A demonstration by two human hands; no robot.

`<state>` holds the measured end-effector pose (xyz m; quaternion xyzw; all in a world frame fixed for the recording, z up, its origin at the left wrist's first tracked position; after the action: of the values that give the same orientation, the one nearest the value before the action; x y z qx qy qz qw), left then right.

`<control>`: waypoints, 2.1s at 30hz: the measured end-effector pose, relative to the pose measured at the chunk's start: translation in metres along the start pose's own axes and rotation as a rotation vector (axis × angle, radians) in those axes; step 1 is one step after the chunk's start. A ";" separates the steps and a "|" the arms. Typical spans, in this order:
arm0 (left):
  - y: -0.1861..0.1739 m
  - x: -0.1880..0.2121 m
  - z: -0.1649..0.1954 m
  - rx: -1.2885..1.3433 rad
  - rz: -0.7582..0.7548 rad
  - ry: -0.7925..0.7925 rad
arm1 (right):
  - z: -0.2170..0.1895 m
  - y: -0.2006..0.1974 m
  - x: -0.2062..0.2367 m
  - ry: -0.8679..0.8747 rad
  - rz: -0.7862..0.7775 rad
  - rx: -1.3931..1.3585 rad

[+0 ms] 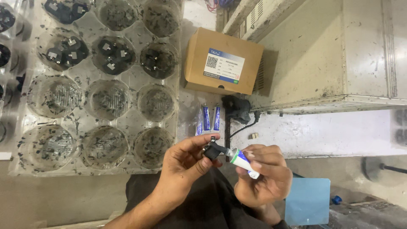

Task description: The person sits at a workbench and applies adhesive from a small tube onto black plastic components held in trays. They pick each component from the tray, squeeze adhesive onto it, and place it back into the tray, working through the parts one at a time.

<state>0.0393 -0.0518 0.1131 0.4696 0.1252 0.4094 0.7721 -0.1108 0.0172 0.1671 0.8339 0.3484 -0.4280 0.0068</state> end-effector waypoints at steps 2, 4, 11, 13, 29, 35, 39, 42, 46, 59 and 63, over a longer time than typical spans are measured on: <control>-0.001 0.000 -0.002 0.025 0.000 0.009 | -0.001 0.000 0.000 0.024 -0.017 0.023; -0.001 0.001 -0.003 0.032 -0.001 0.017 | -0.001 0.001 0.001 0.039 -0.020 0.027; -0.005 0.000 -0.003 0.060 0.000 0.024 | 0.002 0.002 0.002 0.068 -0.009 0.020; -0.005 0.000 -0.004 0.088 0.002 0.038 | 0.002 0.002 0.003 0.077 -0.008 0.004; -0.029 -0.012 0.026 -0.123 0.054 0.198 | 0.007 -0.002 0.003 0.244 -0.005 -0.114; -0.075 -0.051 0.135 -0.972 0.252 0.531 | 0.021 -0.011 0.008 0.254 0.091 -0.130; -0.081 -0.067 0.142 -1.572 0.129 0.391 | 0.026 -0.013 0.012 0.274 0.052 -0.121; -0.089 -0.082 0.134 -1.888 0.033 0.369 | 0.027 -0.014 0.014 0.283 0.031 -0.132; -0.099 -0.093 0.126 -1.953 -0.049 0.377 | 0.027 -0.014 0.015 0.294 0.014 -0.151; -0.090 -0.168 0.160 -1.852 0.089 0.456 | 0.030 -0.026 0.022 0.307 0.015 -0.096; -0.110 -0.219 0.154 -1.999 0.257 0.320 | 0.027 -0.027 0.027 0.310 -0.004 -0.075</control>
<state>0.0457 -0.3363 0.0615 -0.4404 -0.2235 0.4644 0.7352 -0.1354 0.0447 0.1380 0.8884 0.3627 -0.2810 -0.0169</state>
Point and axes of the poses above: each hand's wrist, its own x-axis away from the middle knuckle, its own y-axis out of the palm, z = x × y, the point moved 4 cm from there along -x, towards the middle knuckle, and after that the axes turned 12 degrees about x, right-handed, at the moved point
